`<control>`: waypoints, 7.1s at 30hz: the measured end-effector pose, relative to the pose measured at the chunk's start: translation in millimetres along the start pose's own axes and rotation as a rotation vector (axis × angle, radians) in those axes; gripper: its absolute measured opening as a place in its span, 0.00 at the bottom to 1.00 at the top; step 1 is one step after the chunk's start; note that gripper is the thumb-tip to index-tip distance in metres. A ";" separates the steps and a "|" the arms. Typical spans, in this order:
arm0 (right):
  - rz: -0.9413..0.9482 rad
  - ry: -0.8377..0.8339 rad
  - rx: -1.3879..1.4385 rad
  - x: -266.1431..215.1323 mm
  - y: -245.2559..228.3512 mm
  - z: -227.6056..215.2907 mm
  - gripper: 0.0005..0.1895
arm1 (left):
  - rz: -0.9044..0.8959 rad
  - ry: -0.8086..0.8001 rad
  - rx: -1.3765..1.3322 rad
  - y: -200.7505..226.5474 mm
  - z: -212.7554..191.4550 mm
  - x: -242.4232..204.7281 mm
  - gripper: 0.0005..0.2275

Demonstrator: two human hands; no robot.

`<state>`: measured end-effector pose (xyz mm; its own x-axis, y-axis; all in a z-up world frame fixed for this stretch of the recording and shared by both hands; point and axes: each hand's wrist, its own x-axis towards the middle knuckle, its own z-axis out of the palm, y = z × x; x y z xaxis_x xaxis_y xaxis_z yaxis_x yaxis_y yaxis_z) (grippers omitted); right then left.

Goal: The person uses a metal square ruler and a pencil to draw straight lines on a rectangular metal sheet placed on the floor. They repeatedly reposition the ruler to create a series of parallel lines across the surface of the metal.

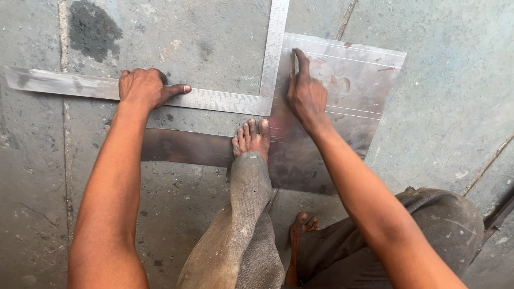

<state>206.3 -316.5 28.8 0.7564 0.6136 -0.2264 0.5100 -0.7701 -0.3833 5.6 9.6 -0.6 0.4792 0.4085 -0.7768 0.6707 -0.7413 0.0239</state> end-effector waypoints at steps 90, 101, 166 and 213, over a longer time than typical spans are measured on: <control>-0.141 0.161 0.165 16.9 88.6 -92.5 0.05 | 0.612 0.426 -0.372 262.0 -57.0 46.5 0.28; 0.024 -0.238 -0.011 16.4 83.3 -88.8 0.06 | 0.640 0.441 -0.351 259.4 -63.4 41.5 0.26; 0.079 0.112 -0.148 -5.1 113.3 -56.3 0.28 | 0.183 0.152 -0.223 162.0 -40.2 19.9 0.32; 0.084 0.080 -0.024 2.5 90.4 -72.0 0.28 | 0.116 0.005 -0.167 144.5 -50.8 26.2 0.30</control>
<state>283.8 -397.1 58.0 0.8268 0.5316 -0.1840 0.4522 -0.8227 -0.3445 143.7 -59.8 14.5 0.5610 0.3285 -0.7598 0.6955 -0.6849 0.2174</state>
